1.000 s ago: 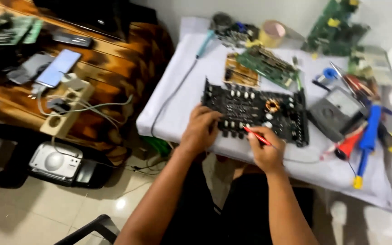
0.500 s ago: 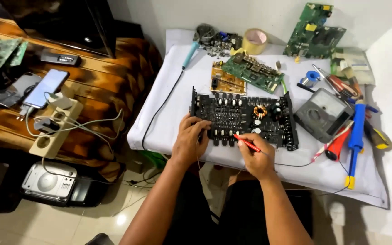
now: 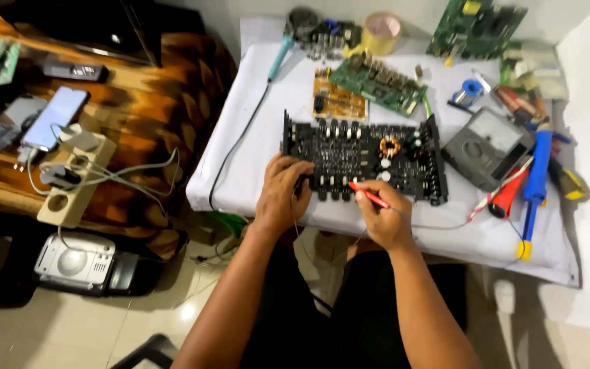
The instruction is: Testing an electronic circuit board using a multimeter probe to diagnose faults
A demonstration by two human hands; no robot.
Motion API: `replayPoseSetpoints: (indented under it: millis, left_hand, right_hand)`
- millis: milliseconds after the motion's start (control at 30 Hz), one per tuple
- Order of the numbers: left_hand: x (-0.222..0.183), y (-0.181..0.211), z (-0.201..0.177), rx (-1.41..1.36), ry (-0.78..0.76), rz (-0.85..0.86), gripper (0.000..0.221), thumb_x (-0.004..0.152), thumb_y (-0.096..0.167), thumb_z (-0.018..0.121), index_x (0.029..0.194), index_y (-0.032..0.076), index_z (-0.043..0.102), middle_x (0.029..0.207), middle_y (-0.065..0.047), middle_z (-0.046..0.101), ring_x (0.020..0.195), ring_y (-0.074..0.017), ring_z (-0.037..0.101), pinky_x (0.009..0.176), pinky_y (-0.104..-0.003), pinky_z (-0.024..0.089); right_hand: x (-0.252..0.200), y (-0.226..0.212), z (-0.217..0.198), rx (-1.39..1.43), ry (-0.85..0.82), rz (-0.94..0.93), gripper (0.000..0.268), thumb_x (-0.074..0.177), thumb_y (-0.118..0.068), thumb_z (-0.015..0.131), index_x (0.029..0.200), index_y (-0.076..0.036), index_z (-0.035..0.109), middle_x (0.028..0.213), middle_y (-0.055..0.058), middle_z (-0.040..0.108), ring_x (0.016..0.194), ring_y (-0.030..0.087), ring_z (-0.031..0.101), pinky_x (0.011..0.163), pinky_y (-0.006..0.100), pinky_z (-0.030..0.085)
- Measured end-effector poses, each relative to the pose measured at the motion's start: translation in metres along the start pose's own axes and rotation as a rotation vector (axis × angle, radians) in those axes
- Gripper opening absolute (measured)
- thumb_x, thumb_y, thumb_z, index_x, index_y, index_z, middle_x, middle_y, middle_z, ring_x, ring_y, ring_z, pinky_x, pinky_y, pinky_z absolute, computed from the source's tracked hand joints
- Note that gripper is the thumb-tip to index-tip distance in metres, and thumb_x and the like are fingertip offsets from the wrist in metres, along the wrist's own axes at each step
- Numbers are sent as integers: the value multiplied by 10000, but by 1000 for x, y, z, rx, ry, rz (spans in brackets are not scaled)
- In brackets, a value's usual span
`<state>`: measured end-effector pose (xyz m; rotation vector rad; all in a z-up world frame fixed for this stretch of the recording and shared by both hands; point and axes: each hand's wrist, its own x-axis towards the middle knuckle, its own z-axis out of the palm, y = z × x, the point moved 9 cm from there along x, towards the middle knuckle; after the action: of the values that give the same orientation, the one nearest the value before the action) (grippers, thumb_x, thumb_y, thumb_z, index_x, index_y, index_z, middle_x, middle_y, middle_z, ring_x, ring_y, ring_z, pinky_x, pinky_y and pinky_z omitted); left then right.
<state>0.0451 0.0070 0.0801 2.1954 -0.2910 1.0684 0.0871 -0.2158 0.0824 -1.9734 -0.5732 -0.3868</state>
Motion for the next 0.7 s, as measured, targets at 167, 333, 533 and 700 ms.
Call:
replayPoseSetpoints:
  millis: [167, 333, 533, 700]
  left_hand:
    - [-1, -4, 3, 30, -7, -1, 344, 821, 63, 721, 1155, 146, 717, 980, 20, 762, 1072, -210, 664, 1158, -455, 409]
    - [-6, -19, 4, 75, 39, 29, 288, 846, 107, 738, 1123, 184, 717, 1029, 24, 764, 1078, -206, 668, 1130, -435, 441]
    - [-4, -14, 13, -44, 108, -34, 247, 816, 62, 742, 1045, 154, 730, 1001, -32, 768, 1045, -276, 671, 1098, -488, 461]
    - [13, -16, 24, -122, -174, -42, 86, 670, 95, 608, 639, 153, 553, 536, -44, 540, 525, -261, 521, 583, -434, 379]
  right_hand:
    - [1, 6, 1, 17, 0, -2, 108, 917, -195, 748, 1014, -165, 787, 777, 78, 752, 757, 289, 727, 714, 389, 576]
    - [0, 2, 14, 60, 25, -45, 117, 911, -135, 732, 1011, -138, 791, 893, 107, 778, 865, 321, 742, 791, 424, 570]
    - [0, 18, 3, 148, 24, 11, 140, 858, -44, 702, 962, -74, 791, 869, 158, 778, 846, 327, 748, 818, 432, 562]
    - [-4, 15, 14, 37, -73, -64, 164, 954, -233, 644, 1026, -129, 748, 946, 33, 763, 866, 184, 706, 820, 310, 531]
